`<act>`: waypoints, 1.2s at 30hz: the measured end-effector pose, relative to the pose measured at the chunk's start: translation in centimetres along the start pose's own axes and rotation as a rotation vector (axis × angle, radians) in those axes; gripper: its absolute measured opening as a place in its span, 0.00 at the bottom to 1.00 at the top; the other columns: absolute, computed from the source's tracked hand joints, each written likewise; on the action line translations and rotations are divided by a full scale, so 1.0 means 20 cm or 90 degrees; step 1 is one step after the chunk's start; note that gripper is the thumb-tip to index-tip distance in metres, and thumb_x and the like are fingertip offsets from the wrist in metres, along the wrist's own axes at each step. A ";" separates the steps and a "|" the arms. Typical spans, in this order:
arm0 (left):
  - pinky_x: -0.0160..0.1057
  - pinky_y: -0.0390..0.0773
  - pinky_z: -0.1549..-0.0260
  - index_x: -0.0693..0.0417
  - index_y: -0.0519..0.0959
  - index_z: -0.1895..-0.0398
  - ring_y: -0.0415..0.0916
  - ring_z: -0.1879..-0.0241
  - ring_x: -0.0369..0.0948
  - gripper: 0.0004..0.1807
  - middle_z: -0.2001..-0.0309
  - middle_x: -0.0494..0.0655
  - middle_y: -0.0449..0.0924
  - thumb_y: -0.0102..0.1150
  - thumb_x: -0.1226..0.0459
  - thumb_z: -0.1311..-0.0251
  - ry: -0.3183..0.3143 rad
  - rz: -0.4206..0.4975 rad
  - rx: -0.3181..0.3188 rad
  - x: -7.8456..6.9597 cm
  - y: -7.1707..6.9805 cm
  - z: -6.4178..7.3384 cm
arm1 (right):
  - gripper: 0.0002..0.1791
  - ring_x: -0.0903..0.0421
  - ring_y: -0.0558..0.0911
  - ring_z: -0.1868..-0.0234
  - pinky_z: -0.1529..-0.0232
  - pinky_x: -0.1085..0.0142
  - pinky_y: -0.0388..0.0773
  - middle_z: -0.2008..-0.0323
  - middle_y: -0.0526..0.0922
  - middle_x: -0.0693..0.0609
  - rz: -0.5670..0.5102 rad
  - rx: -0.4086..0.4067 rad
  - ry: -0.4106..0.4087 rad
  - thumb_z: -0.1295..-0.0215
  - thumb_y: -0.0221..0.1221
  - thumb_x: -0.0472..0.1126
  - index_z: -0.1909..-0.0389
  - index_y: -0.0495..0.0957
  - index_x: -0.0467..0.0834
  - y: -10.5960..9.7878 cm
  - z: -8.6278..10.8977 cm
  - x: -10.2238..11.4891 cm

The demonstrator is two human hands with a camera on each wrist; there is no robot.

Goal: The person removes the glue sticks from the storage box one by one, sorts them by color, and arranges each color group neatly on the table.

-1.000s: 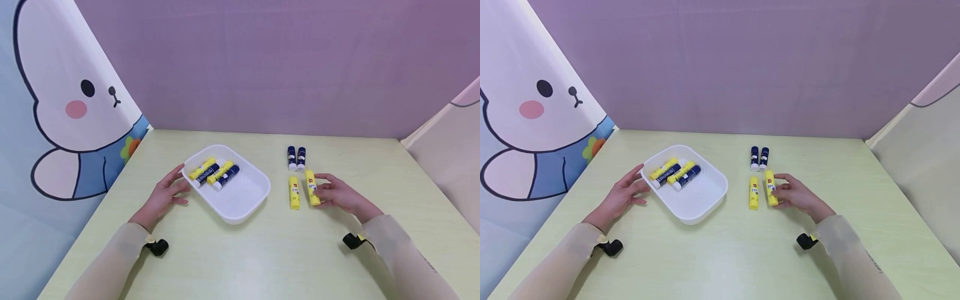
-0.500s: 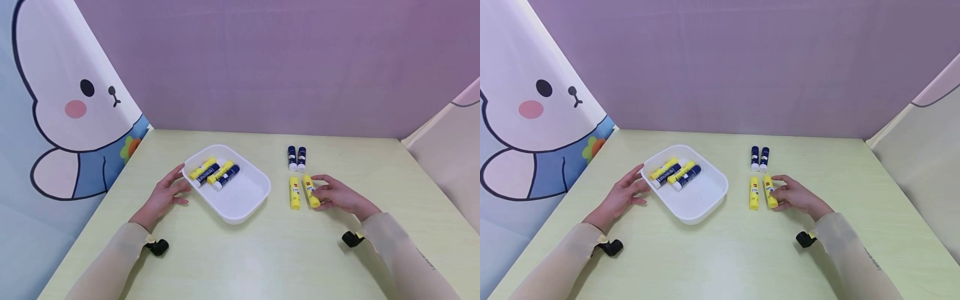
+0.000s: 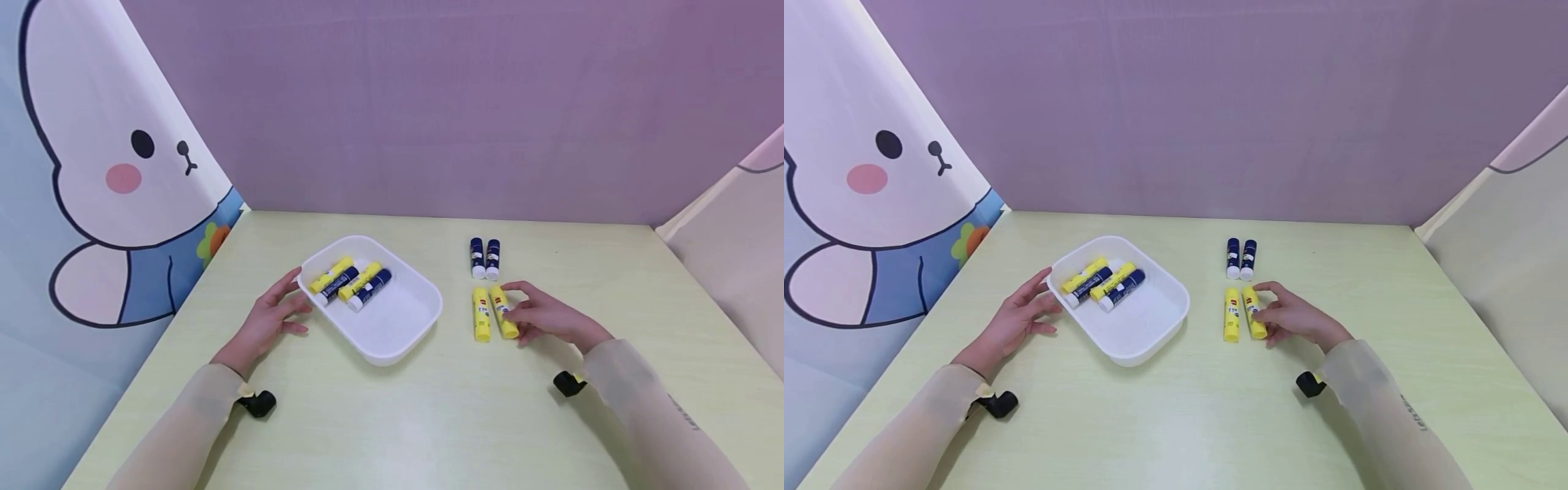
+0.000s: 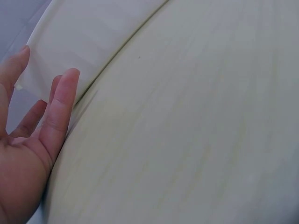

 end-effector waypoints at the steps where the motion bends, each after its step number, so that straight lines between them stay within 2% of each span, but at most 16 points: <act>1: 0.38 0.87 0.65 0.34 0.53 0.21 0.78 0.55 0.37 0.37 0.27 0.52 0.55 0.57 0.58 0.28 0.001 -0.001 0.001 0.00 0.00 0.00 | 0.41 0.52 0.78 0.71 0.66 0.59 0.87 0.66 0.75 0.43 0.002 0.000 0.002 0.28 0.58 0.39 0.23 0.43 0.42 0.00 0.00 0.00; 5: 0.38 0.87 0.65 0.35 0.53 0.21 0.78 0.55 0.37 0.37 0.27 0.53 0.54 0.56 0.58 0.28 0.006 -0.001 0.004 0.00 0.00 0.00 | 0.42 0.52 0.78 0.73 0.67 0.59 0.87 0.70 0.76 0.43 -0.005 -0.003 0.005 0.28 0.57 0.38 0.23 0.42 0.42 0.00 0.00 0.00; 15: 0.38 0.87 0.65 0.34 0.53 0.21 0.78 0.55 0.37 0.36 0.27 0.51 0.55 0.55 0.58 0.27 0.002 -0.004 0.001 0.00 0.00 0.00 | 0.43 0.53 0.78 0.73 0.67 0.60 0.87 0.71 0.76 0.44 -0.023 -0.010 0.013 0.29 0.58 0.38 0.22 0.42 0.44 0.01 0.00 -0.01; 27: 0.38 0.87 0.65 0.32 0.54 0.21 0.78 0.54 0.38 0.37 0.27 0.50 0.56 0.57 0.57 0.29 -0.011 -0.001 -0.007 0.01 0.00 -0.01 | 0.43 0.51 0.80 0.71 0.64 0.57 0.87 0.68 0.78 0.41 -0.015 -0.021 0.011 0.29 0.58 0.38 0.22 0.43 0.43 -0.04 0.02 0.00; 32: 0.38 0.87 0.65 0.33 0.54 0.21 0.78 0.54 0.38 0.37 0.27 0.50 0.56 0.57 0.56 0.29 -0.011 -0.005 -0.009 0.00 0.00 -0.01 | 0.43 0.48 0.82 0.69 0.62 0.55 0.87 0.68 0.80 0.40 -0.001 -0.029 -0.009 0.28 0.58 0.39 0.22 0.42 0.41 -0.06 0.02 0.04; 36: 0.39 0.87 0.65 0.33 0.54 0.21 0.78 0.54 0.38 0.37 0.27 0.50 0.56 0.57 0.56 0.29 -0.011 -0.006 -0.011 0.00 0.00 -0.01 | 0.41 0.47 0.82 0.67 0.61 0.57 0.86 0.68 0.80 0.40 0.038 -0.052 -0.027 0.28 0.57 0.39 0.23 0.44 0.39 -0.07 0.03 0.09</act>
Point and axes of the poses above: each hand's wrist, its own z-axis away from the middle knuckle, its own y-axis out of the palm, x = y × z, the point moved 4 cm from there along -z, towards the middle knuckle
